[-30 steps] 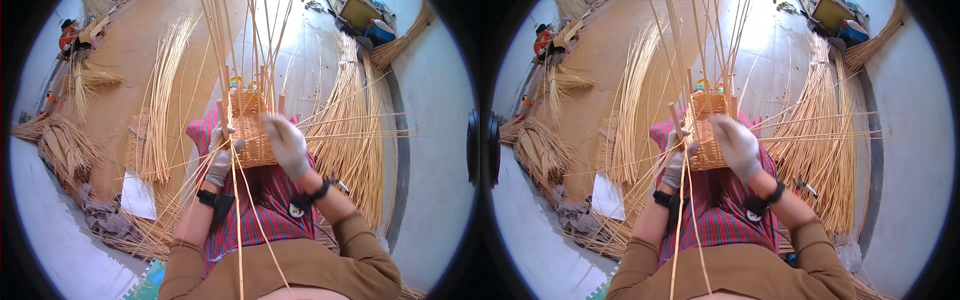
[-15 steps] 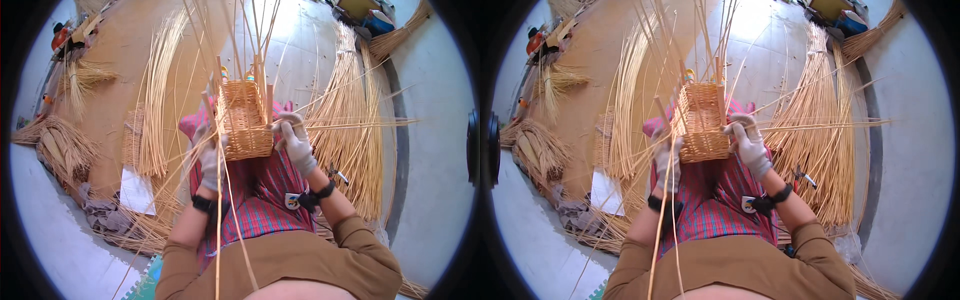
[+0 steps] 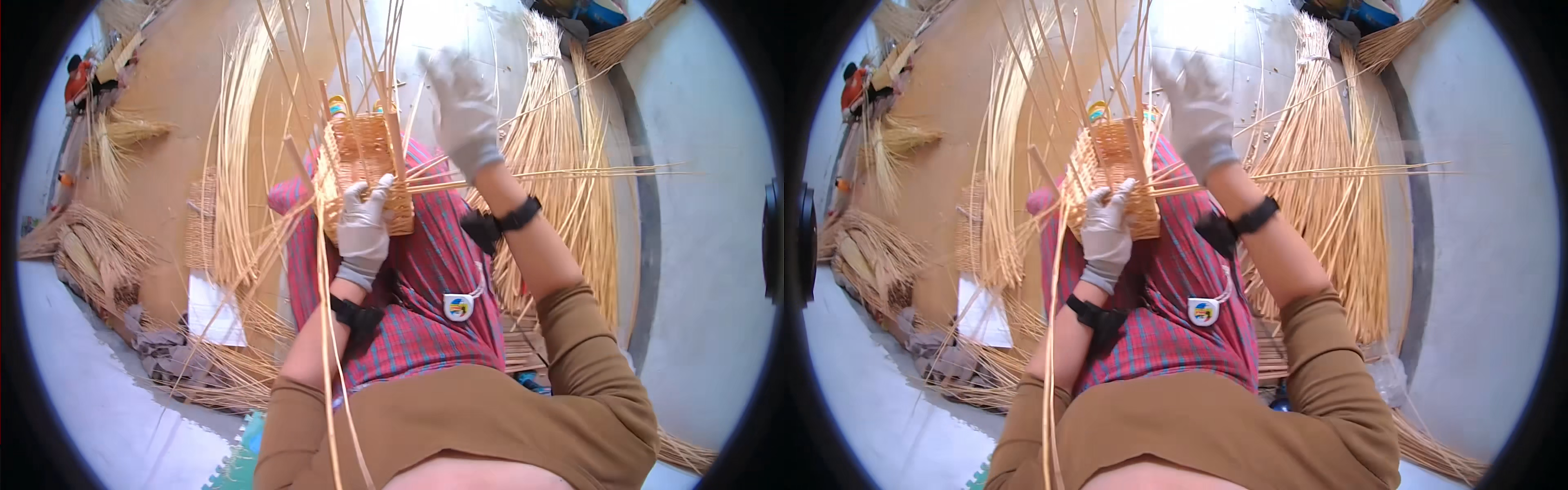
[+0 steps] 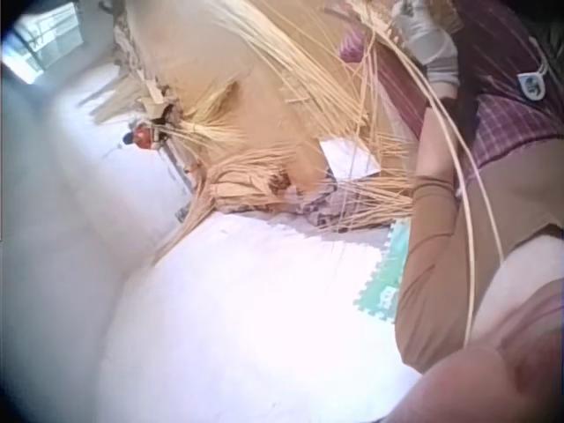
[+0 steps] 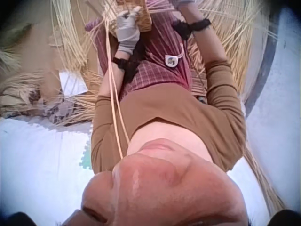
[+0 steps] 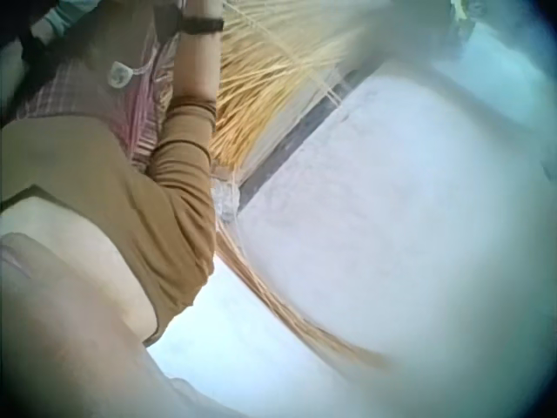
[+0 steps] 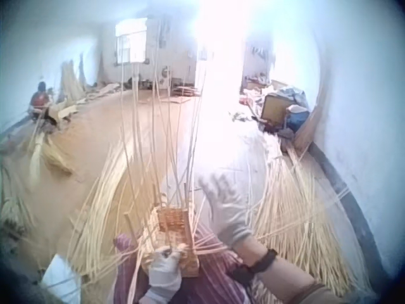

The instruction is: The recorder is weaving a small wicker basket by hand using long flexible strips of material.

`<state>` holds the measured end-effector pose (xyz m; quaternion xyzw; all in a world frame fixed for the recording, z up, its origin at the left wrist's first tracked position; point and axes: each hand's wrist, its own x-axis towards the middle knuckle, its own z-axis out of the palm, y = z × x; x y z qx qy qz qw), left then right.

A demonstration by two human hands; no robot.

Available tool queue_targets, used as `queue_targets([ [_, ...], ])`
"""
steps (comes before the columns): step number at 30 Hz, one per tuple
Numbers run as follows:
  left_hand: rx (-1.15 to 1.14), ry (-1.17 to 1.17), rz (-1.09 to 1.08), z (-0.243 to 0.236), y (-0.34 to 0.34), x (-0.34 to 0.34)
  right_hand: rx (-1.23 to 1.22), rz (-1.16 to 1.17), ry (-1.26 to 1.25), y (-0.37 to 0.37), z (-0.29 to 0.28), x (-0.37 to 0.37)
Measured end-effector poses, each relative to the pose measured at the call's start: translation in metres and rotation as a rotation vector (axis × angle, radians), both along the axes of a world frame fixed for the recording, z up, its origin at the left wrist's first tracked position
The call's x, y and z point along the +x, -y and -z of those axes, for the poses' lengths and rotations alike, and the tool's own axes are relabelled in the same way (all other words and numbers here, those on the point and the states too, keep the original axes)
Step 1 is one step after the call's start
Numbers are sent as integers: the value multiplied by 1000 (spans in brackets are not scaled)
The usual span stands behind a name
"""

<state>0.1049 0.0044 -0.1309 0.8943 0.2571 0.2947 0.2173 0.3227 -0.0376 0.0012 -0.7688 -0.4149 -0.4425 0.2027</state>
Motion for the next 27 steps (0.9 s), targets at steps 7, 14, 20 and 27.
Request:
queue_targets([
  [7, 244, 153, 36, -38, 8, 6, -602, -238, -656, 93, 60, 51],
  [14, 73, 87, 196, -17, -2, 27, -583, -294, -615, 105, 71, 53],
  [20, 133, 131, 151, -19, -6, 21, -715, -489, -221, 105, -17, 8],
  [27, -298, 347, 119, -35, -4, 9, -654, -1250, -137, 11, -6, -60],
])
